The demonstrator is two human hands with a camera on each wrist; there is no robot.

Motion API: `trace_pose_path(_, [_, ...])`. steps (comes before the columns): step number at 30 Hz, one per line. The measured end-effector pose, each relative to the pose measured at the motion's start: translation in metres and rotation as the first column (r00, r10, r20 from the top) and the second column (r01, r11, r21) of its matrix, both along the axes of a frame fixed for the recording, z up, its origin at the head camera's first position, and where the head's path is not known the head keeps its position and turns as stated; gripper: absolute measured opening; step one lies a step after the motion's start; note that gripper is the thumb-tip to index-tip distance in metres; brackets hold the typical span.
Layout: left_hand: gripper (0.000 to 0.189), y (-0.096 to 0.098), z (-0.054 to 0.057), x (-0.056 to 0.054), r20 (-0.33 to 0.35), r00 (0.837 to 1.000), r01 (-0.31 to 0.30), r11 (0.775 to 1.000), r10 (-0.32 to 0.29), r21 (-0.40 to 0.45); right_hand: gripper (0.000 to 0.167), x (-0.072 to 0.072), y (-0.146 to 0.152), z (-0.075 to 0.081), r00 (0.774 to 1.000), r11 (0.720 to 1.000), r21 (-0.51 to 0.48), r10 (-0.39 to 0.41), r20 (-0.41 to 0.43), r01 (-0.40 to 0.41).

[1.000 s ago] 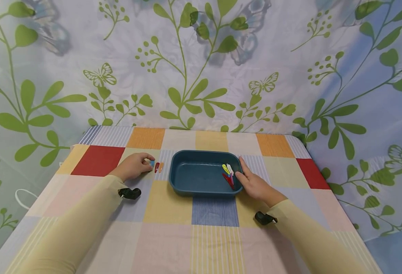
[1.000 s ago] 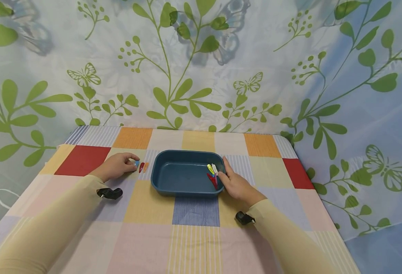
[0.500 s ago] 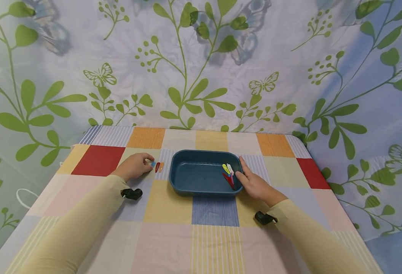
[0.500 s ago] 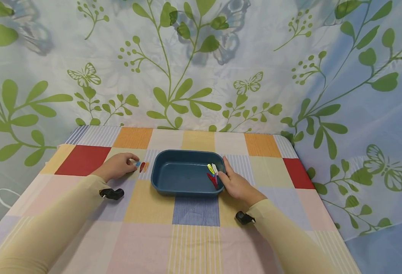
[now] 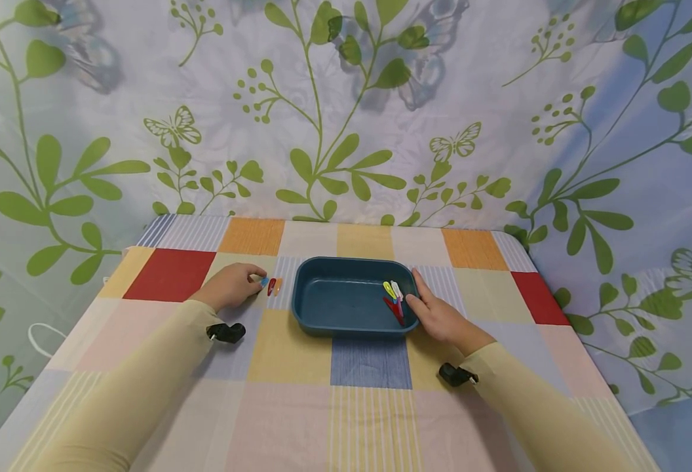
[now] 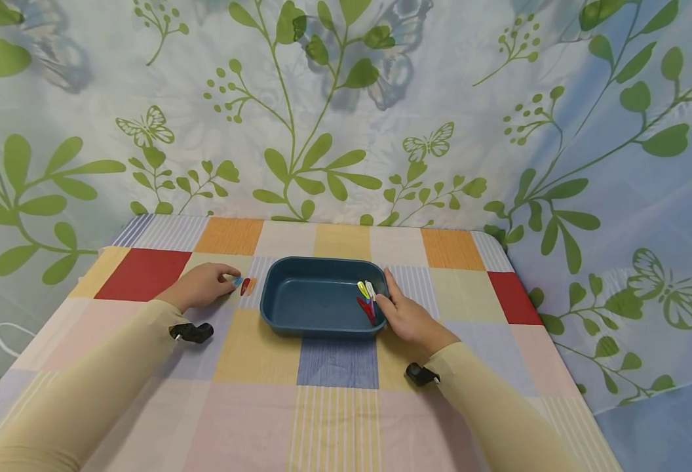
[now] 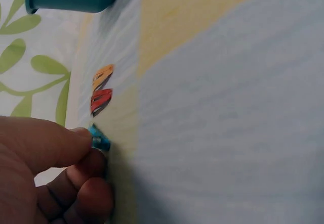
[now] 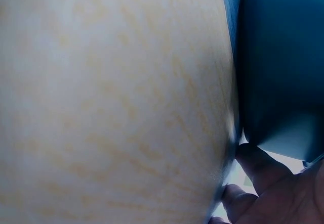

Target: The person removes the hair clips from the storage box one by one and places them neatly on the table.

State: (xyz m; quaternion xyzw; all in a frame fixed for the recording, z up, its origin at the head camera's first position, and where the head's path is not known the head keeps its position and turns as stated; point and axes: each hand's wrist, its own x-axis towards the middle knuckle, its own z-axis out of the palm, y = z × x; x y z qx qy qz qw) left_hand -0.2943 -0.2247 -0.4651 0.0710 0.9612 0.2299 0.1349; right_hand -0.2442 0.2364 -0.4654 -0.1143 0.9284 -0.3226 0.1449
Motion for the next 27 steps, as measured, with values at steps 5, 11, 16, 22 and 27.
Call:
trace_pose_path(5, [0.043, -0.0028, 0.0011, -0.0001, -0.010, 1.000, 0.006, 1.000, -0.006, -0.008, 0.072, 0.0003, 0.0000, 0.0009, 1.000, 1.000, 0.003, 0.000, -0.012, 0.000])
trace_pose_path(11, [0.044, -0.0038, 0.0011, 0.0002, -0.018, 1.000, 0.006, 1.000, -0.006, -0.001, 0.073, -0.0005, -0.0002, -0.0011, 1.000, 1.000, 0.009, 0.000, -0.021, 0.000])
trace_pose_path(16, [0.045, -0.0030, 0.0032, 0.0011, -0.009, 1.000, -0.003, 1.000, 0.003, 0.006, 0.072, -0.0005, -0.0007, -0.0007, 1.000, 1.000, 0.010, -0.004, -0.019, 0.005])
trace_pose_path(22, [0.045, -0.0040, 0.0040, 0.0029, -0.013, 1.000, 0.001, 1.000, -0.001, 0.019, 0.072, -0.0009, -0.0004, -0.0007, 1.000, 1.000, 0.006, -0.001, -0.016, 0.001])
trace_pose_path(27, [0.046, -0.0081, 0.0039, 0.0021, -0.004, 1.000, 0.017, 0.998, -0.017, 0.068, 0.071, -0.0009, 0.0001, -0.0014, 1.000, 1.000, 0.004, -0.003, -0.011, 0.003])
